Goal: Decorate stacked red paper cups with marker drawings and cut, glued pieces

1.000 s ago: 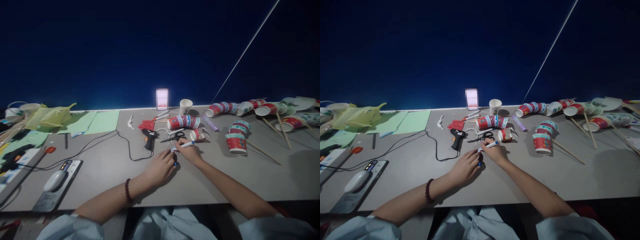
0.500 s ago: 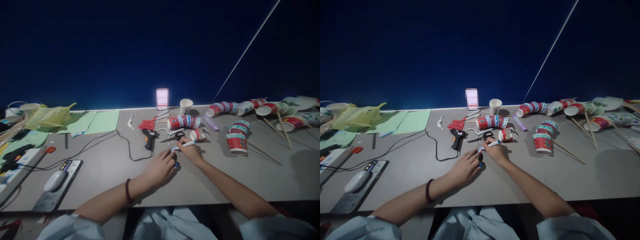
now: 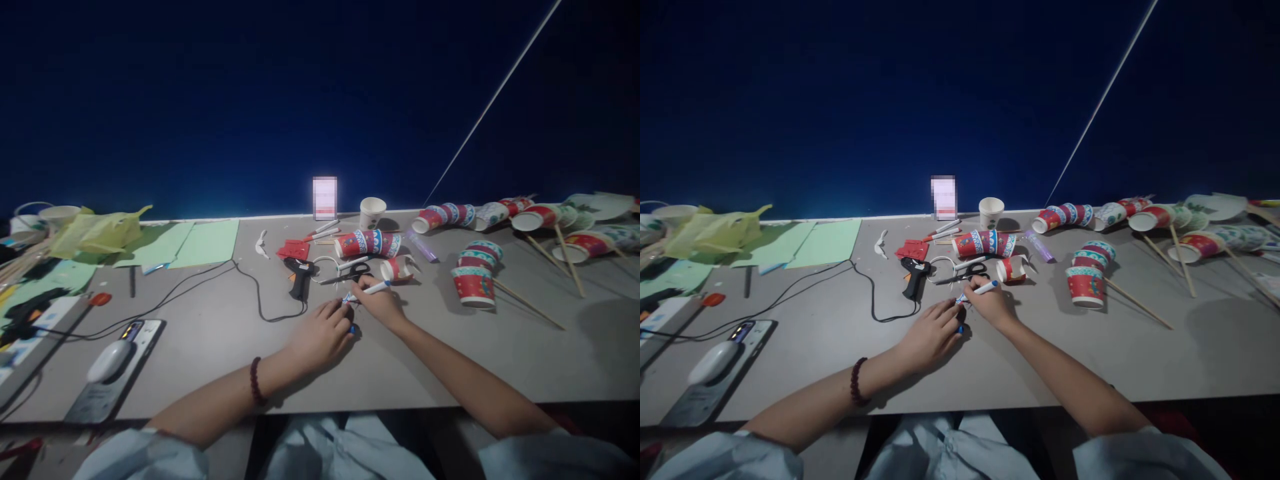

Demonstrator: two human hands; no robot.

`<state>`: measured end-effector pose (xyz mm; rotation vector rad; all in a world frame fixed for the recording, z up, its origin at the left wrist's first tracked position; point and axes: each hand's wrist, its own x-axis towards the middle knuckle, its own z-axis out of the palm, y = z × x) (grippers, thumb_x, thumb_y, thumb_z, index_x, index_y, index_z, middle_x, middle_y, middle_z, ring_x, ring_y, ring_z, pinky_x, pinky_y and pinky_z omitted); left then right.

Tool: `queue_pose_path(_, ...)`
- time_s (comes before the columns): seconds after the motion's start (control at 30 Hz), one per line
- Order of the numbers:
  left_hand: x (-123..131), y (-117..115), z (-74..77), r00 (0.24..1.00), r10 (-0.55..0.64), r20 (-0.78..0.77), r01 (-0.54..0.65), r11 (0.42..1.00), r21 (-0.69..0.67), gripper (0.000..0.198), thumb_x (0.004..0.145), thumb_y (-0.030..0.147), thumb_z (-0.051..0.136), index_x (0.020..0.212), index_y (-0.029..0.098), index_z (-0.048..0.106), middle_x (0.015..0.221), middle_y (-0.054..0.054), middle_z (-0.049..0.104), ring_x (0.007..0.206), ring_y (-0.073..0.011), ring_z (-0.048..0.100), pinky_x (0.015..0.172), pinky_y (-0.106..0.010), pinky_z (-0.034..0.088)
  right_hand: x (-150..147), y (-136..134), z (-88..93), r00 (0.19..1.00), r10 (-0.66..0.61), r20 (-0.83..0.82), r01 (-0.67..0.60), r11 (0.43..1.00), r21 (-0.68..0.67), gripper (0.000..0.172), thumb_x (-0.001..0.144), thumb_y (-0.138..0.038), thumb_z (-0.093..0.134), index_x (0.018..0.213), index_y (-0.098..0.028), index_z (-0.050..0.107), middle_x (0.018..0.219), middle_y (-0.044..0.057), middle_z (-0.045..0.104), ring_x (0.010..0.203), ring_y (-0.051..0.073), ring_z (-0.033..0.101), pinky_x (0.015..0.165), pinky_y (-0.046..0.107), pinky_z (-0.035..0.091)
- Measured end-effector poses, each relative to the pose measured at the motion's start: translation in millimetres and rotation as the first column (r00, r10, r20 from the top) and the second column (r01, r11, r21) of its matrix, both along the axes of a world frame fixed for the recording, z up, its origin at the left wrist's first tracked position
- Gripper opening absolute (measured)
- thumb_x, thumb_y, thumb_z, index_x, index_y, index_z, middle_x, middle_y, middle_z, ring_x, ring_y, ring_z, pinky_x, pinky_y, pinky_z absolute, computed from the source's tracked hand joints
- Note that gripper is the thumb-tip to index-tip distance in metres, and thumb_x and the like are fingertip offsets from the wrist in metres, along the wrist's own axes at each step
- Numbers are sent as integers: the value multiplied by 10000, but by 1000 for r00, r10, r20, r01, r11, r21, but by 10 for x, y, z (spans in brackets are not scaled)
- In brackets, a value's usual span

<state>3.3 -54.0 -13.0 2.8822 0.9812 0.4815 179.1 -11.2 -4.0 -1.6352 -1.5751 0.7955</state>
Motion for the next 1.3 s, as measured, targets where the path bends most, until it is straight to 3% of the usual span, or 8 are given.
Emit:
queue_pose_path(0.23, 4, -5, 0, 1000, 8, 17, -8, 1000, -7, 315, 917, 319, 444, 1175, 162, 535, 1270, -114, 554, 1239, -280, 456, 996, -436, 418, 6, 2, -10, 998, -66, 12, 66, 998, 13, 280, 752, -363, 514, 528, -217, 429, 488, -51, 450, 495, 117, 412, 495, 219, 314)
queue_pose_path(0.43, 7, -7, 14, 1000, 6, 24, -6, 1000, -14, 323, 918, 317, 444, 1187, 158, 528, 1255, -124, 563, 1246, -273, 453, 996, -437, 418, 4, 32, -86, 998, -49, -33, 50, 998, 41, 270, 743, -366, 505, 527, -220, 435, 501, -50, 463, 505, 120, 428, 506, 222, 335)
queue_pose_path(0.67, 8, -11, 11, 999, 3, 32, -3, 1000, -6, 298, 916, 314, 451, 1156, 164, 544, 1239, -118, 573, 1247, -266, 455, 1002, -432, 415, -3, 6, -40, 998, -61, 14, 61, 998, 17, 265, 725, -341, 515, 510, -217, 420, 482, -52, 437, 486, 117, 397, 494, 222, 312)
queue_pose_path(0.87, 4, -7, 13, 1000, -1, 16, 1, 1000, 3, 314, 924, 320, 435, 1171, 154, 536, 1272, -122, 552, 1251, -274, 447, 1001, -430, 416, 18, 32, -90, 995, -75, -63, 80, 994, 73, 283, 741, -393, 486, 529, -222, 411, 496, -49, 425, 510, 125, 405, 510, 228, 324)
queue_pose_path(1.3, -1, -9, 29, 1000, -3, 18, 3, 1000, -16, 288, 927, 321, 425, 1137, 169, 550, 1274, -125, 551, 1250, -274, 452, 987, -446, 429, 16, 38, -114, 996, -74, -45, 76, 996, 43, 285, 732, -361, 509, 509, -220, 401, 487, -47, 425, 508, 124, 401, 503, 223, 337)
